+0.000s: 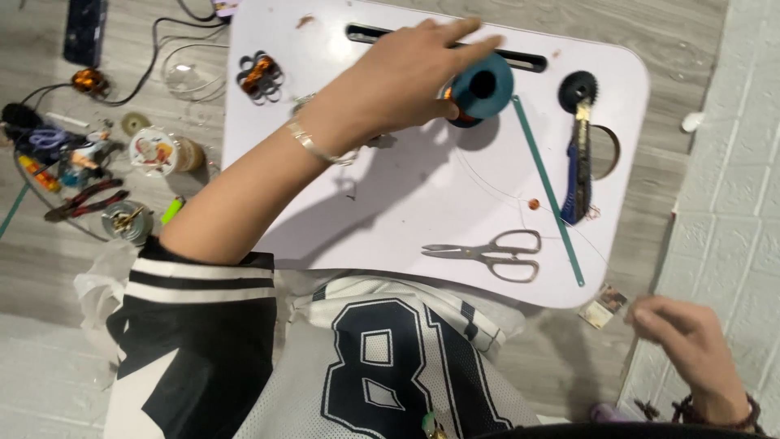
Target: A person is manually winding copper wire onto a motor armature, using a small tool to press the wire into the armature's slots.
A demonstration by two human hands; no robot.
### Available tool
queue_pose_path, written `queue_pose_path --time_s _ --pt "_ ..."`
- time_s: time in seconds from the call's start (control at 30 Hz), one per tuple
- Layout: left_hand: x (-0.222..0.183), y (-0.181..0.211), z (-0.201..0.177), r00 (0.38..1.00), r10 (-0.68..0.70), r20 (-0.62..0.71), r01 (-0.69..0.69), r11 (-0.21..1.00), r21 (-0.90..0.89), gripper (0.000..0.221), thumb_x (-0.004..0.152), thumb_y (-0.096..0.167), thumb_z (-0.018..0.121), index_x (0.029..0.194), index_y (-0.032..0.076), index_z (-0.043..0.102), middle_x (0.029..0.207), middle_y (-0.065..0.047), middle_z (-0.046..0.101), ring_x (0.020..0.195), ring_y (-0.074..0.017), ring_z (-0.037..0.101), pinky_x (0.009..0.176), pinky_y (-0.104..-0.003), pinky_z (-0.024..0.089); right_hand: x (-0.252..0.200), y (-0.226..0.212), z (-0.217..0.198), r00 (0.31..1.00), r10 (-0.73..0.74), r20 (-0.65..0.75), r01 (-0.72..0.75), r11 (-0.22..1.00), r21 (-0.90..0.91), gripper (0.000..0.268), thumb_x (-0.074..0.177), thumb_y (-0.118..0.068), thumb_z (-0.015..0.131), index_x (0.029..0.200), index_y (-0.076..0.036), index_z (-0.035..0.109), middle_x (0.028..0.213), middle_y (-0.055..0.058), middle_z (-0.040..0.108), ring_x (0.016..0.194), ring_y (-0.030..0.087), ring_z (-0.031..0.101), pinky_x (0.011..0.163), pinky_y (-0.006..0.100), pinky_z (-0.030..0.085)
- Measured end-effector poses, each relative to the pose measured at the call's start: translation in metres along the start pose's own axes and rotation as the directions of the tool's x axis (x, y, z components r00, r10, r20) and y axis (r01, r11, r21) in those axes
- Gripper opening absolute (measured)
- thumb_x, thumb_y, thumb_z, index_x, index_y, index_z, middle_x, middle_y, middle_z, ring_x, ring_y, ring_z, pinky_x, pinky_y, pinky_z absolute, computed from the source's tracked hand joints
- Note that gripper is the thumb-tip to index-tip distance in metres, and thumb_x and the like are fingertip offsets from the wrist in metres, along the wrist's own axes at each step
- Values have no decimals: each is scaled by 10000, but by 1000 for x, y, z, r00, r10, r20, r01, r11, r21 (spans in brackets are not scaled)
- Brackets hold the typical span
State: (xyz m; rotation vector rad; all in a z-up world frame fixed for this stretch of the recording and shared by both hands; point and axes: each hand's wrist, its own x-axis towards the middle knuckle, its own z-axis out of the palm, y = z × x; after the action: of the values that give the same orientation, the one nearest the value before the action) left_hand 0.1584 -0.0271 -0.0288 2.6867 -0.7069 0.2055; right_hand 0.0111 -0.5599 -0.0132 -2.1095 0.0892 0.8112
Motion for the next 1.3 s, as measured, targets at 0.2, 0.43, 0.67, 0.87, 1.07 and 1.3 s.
queue_pose_path --time_s 0.2,0.43,0.67,0.87,1.07,1.3 --pt "-108 -18 -25 948 -253 193 263 965 -24 539 857 361 769 1263 20 670 1096 -172 691 780 -292 671 653 -365 564 1 -60 59 962 -225 156 156 918 365 129 840 -53 657 837 36 751 638 107 700 543 144 588 470 264 503" --pt "-159 -19 3 921 -376 100 381 924 -39 316 873 266 752 1092 65 646 951 -88 630 758 -229 616 689 -332 519 60 -152 163 744 -644 178 281 543 791 116 946 -84 642 1009 -7 701 753 102 703 585 144 656 462 220 579" --pt "-172 11 -47 870 -488 70 458 749 -478 368 966 180 643 1287 23 558 1013 -168 602 788 -382 703 699 -473 597 113 -190 230 722 -681 -122 537 440 720 120 919 -21 571 879 50 659 714 202 632 683 249 617 645 346 496" --pt "-167 23 -67 873 -466 -143 234 657 -716 395 770 80 882 1086 23 651 872 -138 673 642 -278 718 567 -330 624 150 -244 264 662 -743 -100 514 352 782 130 1023 -116 547 992 -53 656 1071 176 656 1229 318 610 1124 470 429" --pt "-156 27 -24 704 -689 -171 72 309 -948 673 656 139 963 1211 101 583 897 -100 771 853 -198 761 814 -301 611 146 -236 292 812 -569 -129 298 215 930 145 1026 -117 548 1000 23 575 989 252 674 1243 435 603 1096 567 458" --pt "-122 63 8 403 -854 329 -283 -458 -843 466 1072 393 438 1338 25 542 1049 -110 675 846 -165 663 707 -284 582 142 -259 293 721 -591 -362 613 301 730 118 1031 -111 559 1041 -60 665 1018 154 690 1195 298 631 1127 487 464"
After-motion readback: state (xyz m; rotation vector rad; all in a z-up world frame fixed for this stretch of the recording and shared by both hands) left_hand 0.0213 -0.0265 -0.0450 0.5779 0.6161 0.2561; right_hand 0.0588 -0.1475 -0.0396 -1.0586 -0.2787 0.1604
